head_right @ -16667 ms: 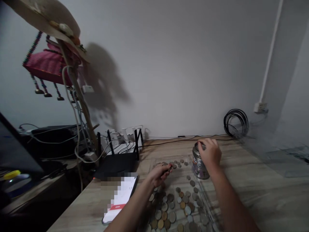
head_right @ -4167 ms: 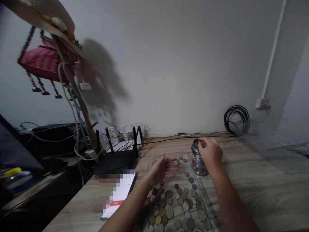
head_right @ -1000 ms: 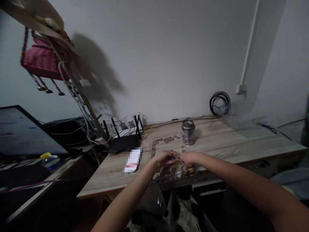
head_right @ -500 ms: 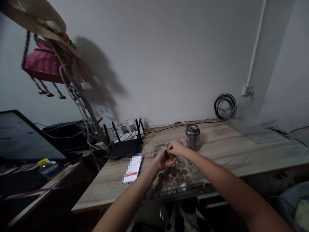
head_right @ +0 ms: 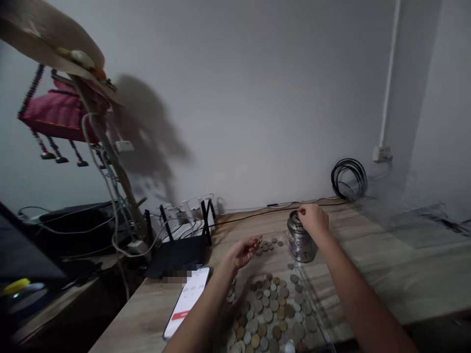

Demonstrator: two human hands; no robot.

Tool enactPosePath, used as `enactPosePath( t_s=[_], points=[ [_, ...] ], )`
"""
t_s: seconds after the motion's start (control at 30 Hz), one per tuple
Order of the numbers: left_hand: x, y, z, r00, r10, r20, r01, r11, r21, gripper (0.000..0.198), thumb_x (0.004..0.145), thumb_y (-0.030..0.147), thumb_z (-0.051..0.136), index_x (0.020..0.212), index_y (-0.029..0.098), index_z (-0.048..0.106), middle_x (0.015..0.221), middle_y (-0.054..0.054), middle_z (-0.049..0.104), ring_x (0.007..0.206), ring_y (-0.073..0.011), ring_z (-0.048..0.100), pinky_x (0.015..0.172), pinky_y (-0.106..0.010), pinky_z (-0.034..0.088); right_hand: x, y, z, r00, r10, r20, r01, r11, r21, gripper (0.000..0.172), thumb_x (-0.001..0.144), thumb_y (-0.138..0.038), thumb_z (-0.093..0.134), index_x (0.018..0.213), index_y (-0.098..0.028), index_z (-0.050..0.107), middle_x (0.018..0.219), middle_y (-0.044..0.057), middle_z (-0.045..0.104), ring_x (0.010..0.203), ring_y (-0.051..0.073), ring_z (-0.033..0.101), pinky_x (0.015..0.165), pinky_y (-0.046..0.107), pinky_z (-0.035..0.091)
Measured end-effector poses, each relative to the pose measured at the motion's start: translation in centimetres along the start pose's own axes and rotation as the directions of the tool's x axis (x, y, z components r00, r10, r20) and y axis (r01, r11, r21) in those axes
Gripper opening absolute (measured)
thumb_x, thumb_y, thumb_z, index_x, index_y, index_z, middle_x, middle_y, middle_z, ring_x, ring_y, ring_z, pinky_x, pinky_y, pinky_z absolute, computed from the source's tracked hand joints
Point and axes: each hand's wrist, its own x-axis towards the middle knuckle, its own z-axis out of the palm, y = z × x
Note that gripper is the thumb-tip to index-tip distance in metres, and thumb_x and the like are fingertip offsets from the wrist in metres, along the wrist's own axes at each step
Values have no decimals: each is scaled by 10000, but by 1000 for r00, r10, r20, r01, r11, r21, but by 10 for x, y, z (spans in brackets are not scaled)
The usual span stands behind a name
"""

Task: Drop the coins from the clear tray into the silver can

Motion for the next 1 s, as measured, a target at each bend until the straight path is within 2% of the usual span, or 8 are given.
enactPosePath(
  t_s=[0.2, 0.37, 0.47, 0.57, 0.7, 0.8, 0.9, 1.0],
  points=[
    [2, -4, -13, 999, 48, 11, -49, 986, 159, 53, 740, 134, 576, 773, 99, 554, 652, -4, 564, 434, -3, 392, 351, -128, 194, 2, 8, 5, 999, -33, -17, 30, 988, -154, 210, 711, -304, 503, 764, -239, 695, 765, 73, 653, 716, 196, 566, 579, 282, 355],
    [1, -12, -17, 998, 61, -32, -48, 945, 323, 211, 724, 334, 608, 763, 151, 511, 541, 72, 456, 367, 2, 278, 362, -157, 100, -31, -24, 19, 930, -315, -190, 330, 942, 52, 301, 823, -315, 388, 929, -207, 648, 914, 86, 643, 909, 222, 537, 807, 342, 385],
    [0, -17, -12, 999, 22, 29, -33, 889, 457, 305, 709, 446, 587, 722, 155, 495, 513, 85, 413, 348, 0, 259, 371, -166, 81, -56, -47, 48, 899, -426, 96, 377, 869, 321, 295, 833, -350, 385, 946, -247, 637, 888, 60, 653, 786, 199, 576, 719, 310, 443],
    [-2, -20, -7, 999, -25, 36, 4, 868, 496, 322, 711, 459, 554, 672, 148, 485, 504, 69, 420, 355, -10, 305, 366, -164, 94, -69, -57, 80, 796, -462, 391, 282, 855, 435, 271, 801, -345, 428, 958, -280, 639, 897, 48, 667, 787, 221, 602, 676, 324, 468],
    [-5, -20, -3, 993, -113, 44, 85, 908, 409, 219, 709, 349, 534, 695, 131, 523, 530, 39, 467, 358, -14, 350, 344, -152, 108, -69, -56, 91, 737, -481, 476, 229, 839, 494, 225, 759, -318, 460, 833, -268, 666, 721, 33, 671, 701, 231, 613, 618, 334, 474],
    [-7, -17, -3, 974, -206, 93, 166, 931, 325, 209, 705, 288, 503, 811, 121, 570, 575, 3, 528, 391, -37, 433, 337, -133, 196, -62, -50, 71, 822, -443, 358, 256, 849, 462, 193, 724, -296, 496, 805, -247, 665, 721, 49, 661, 686, 231, 595, 628, 343, 463],
    [-10, -15, -4, 977, -181, 114, 146, 954, 263, 272, 682, 205, 489, 911, 92, 581, 646, -47, 591, 503, -80, 546, 439, -147, 382, -49, -34, 41, 936, -350, 28, 322, 888, 328, 228, 766, -315, 459, 851, -232, 654, 868, 76, 651, 818, 225, 572, 738, 344, 428],
    [-11, -15, -4, 990, -119, 73, 97, 965, 245, 314, 644, 112, 485, 942, 67, 571, 760, -94, 639, 669, -126, 625, 612, -192, 474, -30, -6, 18, 945, -177, -276, 212, 972, 102, 246, 758, -374, 471, 804, -233, 666, 835, 72, 638, 821, 214, 552, 665, 305, 397]
  ],
)
